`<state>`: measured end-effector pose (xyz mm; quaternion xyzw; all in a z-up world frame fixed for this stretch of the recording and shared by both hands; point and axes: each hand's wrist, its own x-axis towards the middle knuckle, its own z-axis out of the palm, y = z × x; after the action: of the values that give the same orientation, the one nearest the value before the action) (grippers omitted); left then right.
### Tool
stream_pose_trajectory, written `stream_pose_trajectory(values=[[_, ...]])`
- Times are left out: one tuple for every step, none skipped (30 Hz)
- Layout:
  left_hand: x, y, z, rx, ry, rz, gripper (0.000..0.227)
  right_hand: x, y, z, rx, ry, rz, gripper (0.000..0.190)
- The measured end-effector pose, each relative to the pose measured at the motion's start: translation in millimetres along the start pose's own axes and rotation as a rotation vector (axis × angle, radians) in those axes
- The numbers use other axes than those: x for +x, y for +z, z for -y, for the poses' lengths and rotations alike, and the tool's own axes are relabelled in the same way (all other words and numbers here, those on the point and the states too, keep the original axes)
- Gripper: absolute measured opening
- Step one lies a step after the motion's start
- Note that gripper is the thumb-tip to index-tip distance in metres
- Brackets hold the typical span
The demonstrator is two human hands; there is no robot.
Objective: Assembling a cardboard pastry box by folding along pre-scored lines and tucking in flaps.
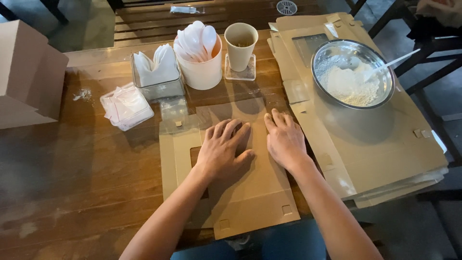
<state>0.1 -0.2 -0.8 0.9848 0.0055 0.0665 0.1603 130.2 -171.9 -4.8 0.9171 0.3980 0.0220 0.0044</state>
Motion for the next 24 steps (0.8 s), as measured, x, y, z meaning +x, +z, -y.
stream_pose_trajectory(values=[[0,0,2,-0.002,-0.005,0.007,0.068,-2,-3,2,0.001,-0.002,0.007,0.056],[1,1,1,-0.001,-0.006,0.004,0.068,-5,1,0,0.0,-0.003,0.005,0.056],[1,0,1,-0.003,-0.012,0.012,0.068,-8,5,-1,0.021,0.0,0.008,0.055],[1,0,1,-0.005,-0.018,0.02,0.067,-11,9,-2,0.042,0.002,0.012,0.055],[1,0,2,-0.006,-0.017,0.021,0.067,-19,6,-1,0.042,0.004,0.012,0.055],[1,1,2,-0.005,-0.016,0.024,0.067,-27,5,0,0.04,-0.009,0.006,0.055],[1,1,3,-0.006,-0.016,0.026,0.067,-34,3,1,0.037,-0.023,0.001,0.054],[1,2,3,-0.007,-0.017,0.026,0.067,-45,2,1,0.035,-0.024,0.001,0.054],[2,3,4,0.003,-0.021,0.033,0.066,-55,2,1,0.012,-0.045,-0.027,0.054],[2,4,4,0.013,-0.024,0.04,0.066,-66,1,1,-0.012,-0.067,-0.056,0.055],[3,7,6,0.011,-0.024,0.04,0.066,-76,4,2,-0.012,-0.067,-0.054,0.055],[3,11,7,0.013,-0.006,-0.009,0.068,-87,8,2,0.045,-0.06,-0.043,0.055],[3,15,8,0.014,0.014,-0.056,0.071,-99,11,2,0.102,-0.052,-0.032,0.057],[3,16,9,0.012,0.014,-0.055,0.071,-108,9,3,0.101,-0.051,-0.029,0.057],[3,16,9,0.02,0.017,-0.056,0.071,-117,7,4,0.076,-0.055,-0.028,0.059],[3,16,9,0.029,0.02,-0.058,0.071,-127,5,6,0.05,-0.06,-0.026,0.061],[2,16,9,0.028,0.023,-0.057,0.071,-135,7,6,0.05,-0.057,-0.026,0.061],[2,15,8,0.015,0.012,-0.053,0.069,-144,9,7,0.066,-0.068,-0.058,0.059],[2,14,7,0.003,0.002,-0.051,0.067,-151,11,7,0.081,-0.079,-0.093,0.057],[3,14,7,0.004,0.006,-0.052,0.067,-157,12,6,0.08,-0.076,-0.096,0.057],[3,14,7,0.007,0.004,-0.053,0.067,-163,13,5,0.075,-0.081,-0.085,0.06],[2,15,7,0.011,0.003,-0.054,0.067,-169,14,5,0.07,-0.086,-0.075,0.062],[2,15,8,0.011,0.003,-0.054,0.067,-173,16,4,0.069,-0.086,-0.076,0.062],[2,16,8,0.013,0.006,-0.056,0.067,-177,18,4,0.075,-0.089,-0.089,0.06]])
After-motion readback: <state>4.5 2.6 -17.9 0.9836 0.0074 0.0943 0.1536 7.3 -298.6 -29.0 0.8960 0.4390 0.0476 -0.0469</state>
